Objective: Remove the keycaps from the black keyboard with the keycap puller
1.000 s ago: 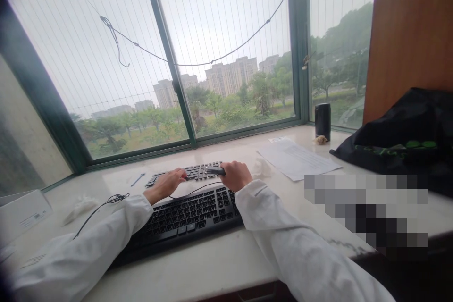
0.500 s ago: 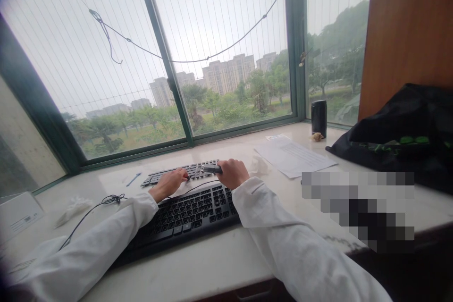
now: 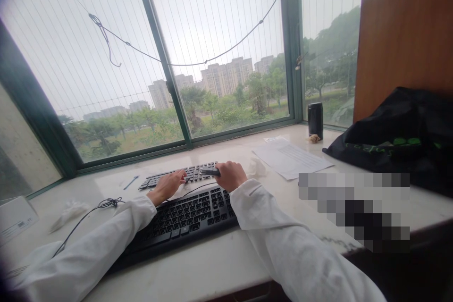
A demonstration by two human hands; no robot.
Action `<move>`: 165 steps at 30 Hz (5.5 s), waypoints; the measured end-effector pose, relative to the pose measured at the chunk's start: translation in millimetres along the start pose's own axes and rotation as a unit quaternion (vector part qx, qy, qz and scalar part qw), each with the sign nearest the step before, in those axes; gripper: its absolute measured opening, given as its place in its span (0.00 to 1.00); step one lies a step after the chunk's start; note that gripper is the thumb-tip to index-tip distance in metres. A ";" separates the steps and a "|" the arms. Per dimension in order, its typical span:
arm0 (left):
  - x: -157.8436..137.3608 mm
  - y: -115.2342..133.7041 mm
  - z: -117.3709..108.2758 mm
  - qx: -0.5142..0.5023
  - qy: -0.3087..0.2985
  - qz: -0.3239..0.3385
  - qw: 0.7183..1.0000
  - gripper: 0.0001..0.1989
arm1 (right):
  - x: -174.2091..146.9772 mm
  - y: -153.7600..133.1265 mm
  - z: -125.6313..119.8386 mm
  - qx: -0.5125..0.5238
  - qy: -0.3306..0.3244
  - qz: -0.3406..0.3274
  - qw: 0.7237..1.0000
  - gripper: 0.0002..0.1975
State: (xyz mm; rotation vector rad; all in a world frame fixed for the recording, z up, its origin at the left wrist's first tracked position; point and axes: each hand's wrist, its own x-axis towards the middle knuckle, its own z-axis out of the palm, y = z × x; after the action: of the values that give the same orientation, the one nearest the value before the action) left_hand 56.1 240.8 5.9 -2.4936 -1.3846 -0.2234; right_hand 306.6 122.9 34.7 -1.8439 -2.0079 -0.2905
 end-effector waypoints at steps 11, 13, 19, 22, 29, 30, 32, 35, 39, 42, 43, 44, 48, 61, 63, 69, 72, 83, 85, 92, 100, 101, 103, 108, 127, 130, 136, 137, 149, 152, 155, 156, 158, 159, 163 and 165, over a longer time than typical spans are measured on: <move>-2.3 5.0 -7.0 -0.012 -0.020 -0.024 0.999 0.11 | 0.3 0.6 1.6 -0.004 0.004 0.002 1.000 0.11; -2.6 6.5 -8.6 -0.012 -0.023 -0.028 0.999 0.11 | 0.0 0.1 0.8 -0.003 0.000 0.004 1.000 0.11; -2.8 6.3 -8.3 -0.014 -0.017 -0.030 0.999 0.11 | -0.2 0.2 0.2 0.003 -0.004 0.004 1.000 0.10; -2.8 5.5 -7.1 -0.009 -0.008 -0.025 1.000 0.11 | 0.1 0.8 1.2 0.004 0.005 0.000 1.000 0.11; -3.5 6.2 -6.6 -0.001 0.002 -0.017 1.000 0.12 | 0.3 1.2 2.4 0.005 0.006 0.001 1.000 0.11; -3.5 6.1 -6.4 -0.001 0.003 -0.015 1.000 0.12 | 0.3 1.2 2.5 0.006 0.008 0.001 1.000 0.11; -3.3 5.6 -5.6 0.001 0.003 -0.013 1.000 0.12 | 0.3 1.2 3.1 0.009 0.011 -0.002 1.000 0.11; -2.9 4.3 -4.0 0.004 -0.001 -0.013 1.000 0.13 | 0.9 1.4 4.1 0.011 0.016 -0.005 1.000 0.11; -2.8 3.5 -2.2 0.008 -0.006 -0.010 1.000 0.13 | 1.9 1.9 5.2 0.008 0.019 -0.001 1.000 0.10; -3.6 3.9 -2.7 0.010 -0.007 -0.008 1.000 0.14 | 2.1 2.3 5.7 0.006 0.022 -0.006 1.000 0.10; -3.9 4.2 -3.5 0.009 -0.008 -0.007 1.000 0.14 | 2.0 2.4 5.8 0.005 0.022 -0.007 1.000 0.10; -4.4 4.7 -4.8 0.008 -0.008 -0.008 1.000 0.14 | 1.8 2.3 5.8 0.005 0.021 -0.007 1.000 0.10; -7.3 7.5 -15.9 0.002 -0.012 -0.024 1.000 0.14 | 1.1 1.3 4.8 0.009 0.014 -0.004 1.000 0.10; -90.2 50.3 -83.0 -0.089 0.029 0.118 0.989 0.22 | 2.4 -3.8 8.4 0.133 0.084 -0.003 0.987 0.12; -112.4 62.6 -80.2 -0.087 0.029 0.141 0.986 0.23 | 1.9 -8.9 7.8 0.215 0.119 -0.004 0.969 0.16; -148.5 75.2 -60.2 -0.066 0.091 0.143 0.983 0.27 | -5.8 -28.6 1.0 0.343 0.163 0.021 0.925 0.24; -151.2 70.7 -54.4 -0.088 0.096 0.152 0.980 0.22 | -11.1 -39.0 1.3 0.368 0.141 0.018 0.919 0.24; -155.3 68.7 -55.0 -0.132 0.042 0.151 0.979 0.13 | -32.8 -77.1 0.2 0.557 0.134 0.017 0.820 0.23; -154.9 68.6 -53.8 -0.130 0.036 0.157 0.978 0.13 | -26.3 -70.9 -3.1 0.586 0.201 0.055 0.783 0.24; -154.1 70.4 -50.2 -0.102 0.048 0.177 0.978 0.14 | -17.7 -68.1 4.2 0.689 0.181 0.131 0.689 0.21; -152.4 70.3 -47.3 -0.101 0.053 0.179 0.977 0.14 | -45.0 -110.3 20.6 0.711 0.035 0.099 0.696 0.21; -152.3 70.1 -46.9 -0.101 0.055 0.179 0.977 0.14 | -47.4 -113.7 20.5 0.716 0.020 0.104 0.690 0.21; -152.3 69.7 -46.6 -0.103 0.059 0.182 0.976 0.14 | -50.7 -118.0 19.7 0.728 -0.004 0.117 0.675 0.21; -152.1 69.0 -47.2 -0.114 0.061 0.186 0.974 0.14 | -51.9 -119.3 17.3 0.756 -0.024 0.167 0.632 0.21; -150.8 66.9 -45.7 -0.121 0.047 0.185 0.974 0.15 | -53.4 -136.6 35.6 0.671 0.126 0.210 0.699 0.22; -150.9 66.7 -44.9 -0.123 0.054 0.187 0.973 0.14 | -50.7 -136.8 36.8 0.687 0.126 0.223 0.680 0.22; -150.0 64.5 -42.8 -0.155 0.051 0.176 0.971 0.14 | -42.7 -133.7 29.2 0.757 0.051 0.265 0.595 0.25; -149.9 63.9 -42.9 -0.164 0.049 0.174 0.970 0.14 | -42.1 -132.1 28.1 0.766 0.035 0.264 0.585 0.26; -150.8 64.5 -42.7 -0.156 0.035 0.162 0.974 0.12 | -61.2 -141.0 15.8 0.788 -0.050 0.268 0.552 0.28; -151.1 64.7 -44.1 -0.152 0.035 0.160 0.975 0.11 | -62.1 -143.8 16.6 0.781 -0.041 0.277 0.559 0.28; -151.6 64.3 -47.0 -0.154 0.027 0.151 0.976 0.14 | -58.5 -140.1 15.7 0.780 -0.020 0.275 0.561 0.28; -151.7 64.1 -47.8 -0.156 0.025 0.152 0.976 0.14 | -57.0 -138.2 15.3 0.781 -0.013 0.274 0.561 0.28; -152.0 63.4 -48.6 -0.161 0.024 0.157 0.974 0.15 | -54.4 -134.8 14.8 0.781 0.002 0.269 0.564 0.27; -152.0 63.0 -48.6 -0.163 0.026 0.159 0.973 0.15 | -53.4 -133.6 14.9 0.779 0.009 0.266 0.568 0.27; -151.5 62.2 -46.6 -0.171 0.032 0.160 0.972 0.15 | -51.8 -132.7 17.8 0.766 0.026 0.250 0.592 0.26; -151.0 62.3 -45.6 -0.172 0.034 0.162 0.971 0.15 | -51.9 -133.4 19.1 0.760 0.021 0.250 0.599 0.27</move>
State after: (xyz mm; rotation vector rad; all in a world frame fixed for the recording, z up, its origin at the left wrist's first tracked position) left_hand 29.2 73.5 -1.7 -2.9134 -0.9567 -0.5111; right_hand 174.7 69.2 10.6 -0.9521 -0.7700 1.1744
